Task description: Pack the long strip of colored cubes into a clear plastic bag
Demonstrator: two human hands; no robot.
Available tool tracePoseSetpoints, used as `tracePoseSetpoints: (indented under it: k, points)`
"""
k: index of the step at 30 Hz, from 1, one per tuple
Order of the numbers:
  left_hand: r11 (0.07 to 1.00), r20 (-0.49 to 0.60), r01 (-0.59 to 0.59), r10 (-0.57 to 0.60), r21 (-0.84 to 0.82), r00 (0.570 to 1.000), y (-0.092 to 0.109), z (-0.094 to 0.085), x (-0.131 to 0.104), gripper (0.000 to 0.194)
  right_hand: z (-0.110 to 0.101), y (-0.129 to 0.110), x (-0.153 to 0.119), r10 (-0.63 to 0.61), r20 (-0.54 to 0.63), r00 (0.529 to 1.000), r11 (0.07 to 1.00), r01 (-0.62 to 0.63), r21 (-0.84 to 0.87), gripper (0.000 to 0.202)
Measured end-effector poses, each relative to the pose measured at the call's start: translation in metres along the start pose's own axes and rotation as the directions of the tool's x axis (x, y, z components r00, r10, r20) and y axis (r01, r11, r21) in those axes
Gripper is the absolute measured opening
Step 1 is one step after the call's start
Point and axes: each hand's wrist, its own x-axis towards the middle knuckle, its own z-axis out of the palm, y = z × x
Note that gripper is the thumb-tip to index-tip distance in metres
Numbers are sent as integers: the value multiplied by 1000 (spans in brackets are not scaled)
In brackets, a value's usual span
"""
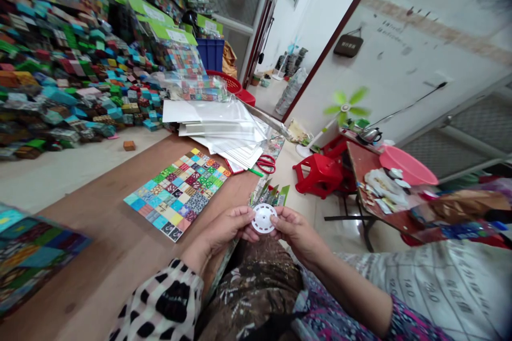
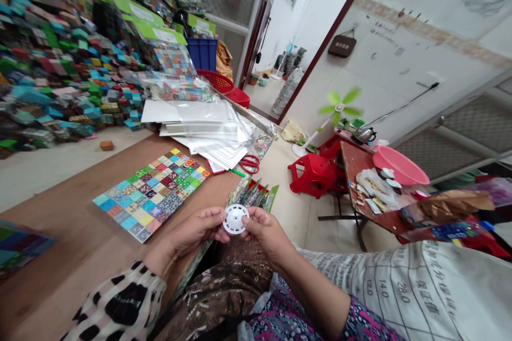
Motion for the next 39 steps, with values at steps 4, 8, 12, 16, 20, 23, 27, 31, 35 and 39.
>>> tracePoseSetpoints:
  k: [4,8,12,16,20,23,27,31,35,39]
  points:
    - [1000,-7,2,-2,25,1000,-1,-1,1,43,-2,3,-2,15,32,999,1000,-16,14,44]
    - [999,-18,9,-8,51,1000,-4,-1,3,45,-4,6,-1,44,4,999,998,-44,43,48]
    - [998,-19,5,-3,67,1000,-5,-3,5,44,-6,8,0,47,2,999,997,-47,68,45]
    - [997,-5,-13,14,78,1000,-5,-3,4,45,-8,9,0,35,-6,999,998,-35,49,43]
    - [994,-2,-42,42,96,999,-3,-2,4,45,-7,10,0,31,-29,999,999,-30,39,43]
    - [992,0,-53,53,116,999,-2,-1,3,44,-6,10,0,24,-43,999,999,-22,35,43]
    - [987,2,-51,51,152,999,-1,-1,4,45,-7,11,1,9,-41,999,1000,-8,30,46]
    - [982,11,-44,43,182,999,-1,-1,5,47,-7,10,2,39,-21,999,998,-38,51,48]
    - [979,11,-42,40,199,999,-1,0,5,49,-5,8,1,62,27,998,996,-64,63,46]
    - [979,-13,-48,51,199,999,-3,-1,9,54,-4,8,2,50,28,998,998,-51,28,41]
